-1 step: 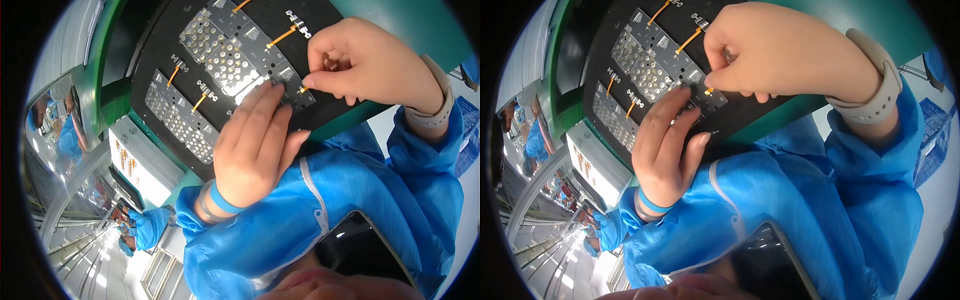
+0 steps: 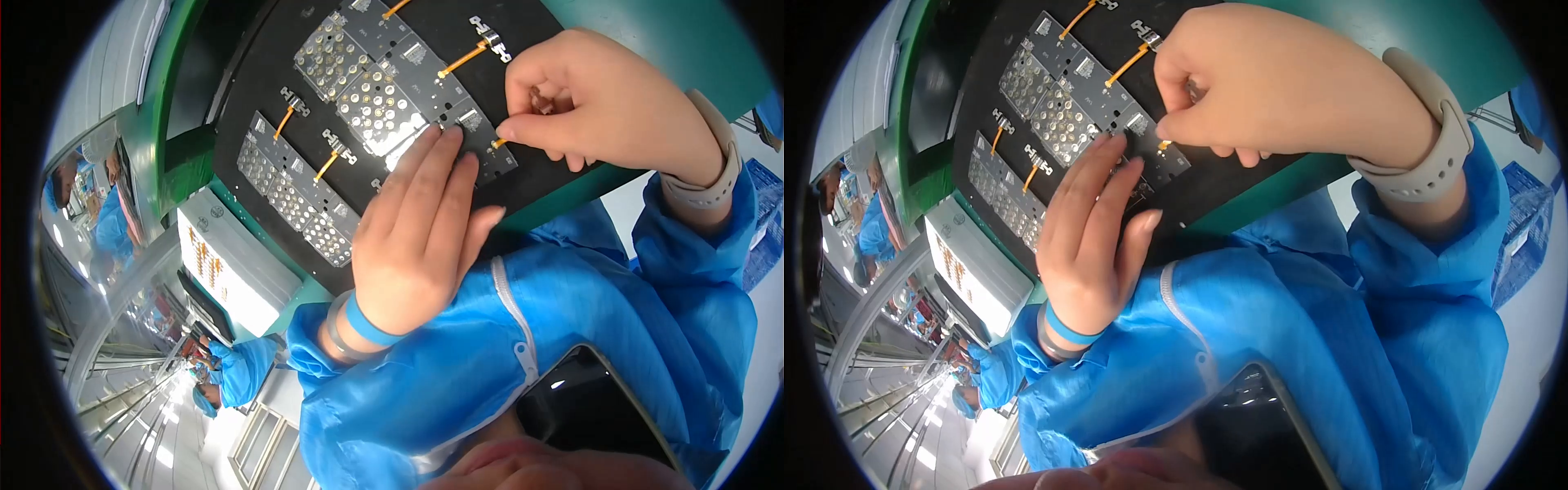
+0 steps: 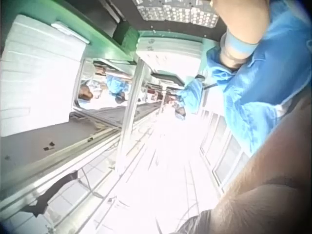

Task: The person connects flexible ribbon cables to circuit board components by hand.

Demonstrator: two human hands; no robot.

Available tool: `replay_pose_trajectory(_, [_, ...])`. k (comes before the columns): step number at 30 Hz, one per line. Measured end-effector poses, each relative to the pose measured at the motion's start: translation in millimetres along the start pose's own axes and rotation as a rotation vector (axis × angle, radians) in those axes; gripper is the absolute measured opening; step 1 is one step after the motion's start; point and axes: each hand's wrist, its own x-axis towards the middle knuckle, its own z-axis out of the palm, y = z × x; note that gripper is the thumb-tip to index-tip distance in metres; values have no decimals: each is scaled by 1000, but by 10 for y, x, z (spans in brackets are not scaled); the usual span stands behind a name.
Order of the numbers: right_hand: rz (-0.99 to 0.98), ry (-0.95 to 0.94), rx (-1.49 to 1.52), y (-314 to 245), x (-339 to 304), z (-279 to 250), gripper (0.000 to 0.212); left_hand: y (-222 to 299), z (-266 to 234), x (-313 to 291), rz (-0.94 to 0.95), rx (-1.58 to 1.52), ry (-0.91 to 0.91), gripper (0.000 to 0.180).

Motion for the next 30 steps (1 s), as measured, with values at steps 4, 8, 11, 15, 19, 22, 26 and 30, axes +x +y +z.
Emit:
replay_pose_trajectory(4, [5, 3, 30, 53, 28, 15, 15, 11, 154, -71, 33, 206, -6, 37])
replay_pose_trajectory(8, [-12, -9, 33, 50, 68, 30, 16, 18, 193, -74, 13, 251, 5, 36])
replay_pose_trajectory(11, [-3, -8, 40, 44, 76, 43, 16, 16, 209, -79, 22, 278, 14, 36])
replay_pose_trajectory(15, [-24, -2, 19, 43, 81, 44, 16, 5, 226, -90, 36, 291, 36, 36])
replay_pose_trajectory(19, [-12, -16, 37, 37, 76, 33, 16, 5, 228, -96, 49, 301, 31, 38])
replay_pose_trajectory(22, [-36, 5, 33, 44, 69, 47, 16, 13, 231, -102, 48, 305, 30, 39])
replay_pose_trajectory(26, [-18, 8, 24, 25, 75, 64, 17, 9, 232, -112, 47, 307, 35, 40])
replay_pose_trajectory(30, [0, 1, 17, 1, 76, 52, 17, 1, 242, -119, 47, 312, 27, 39])
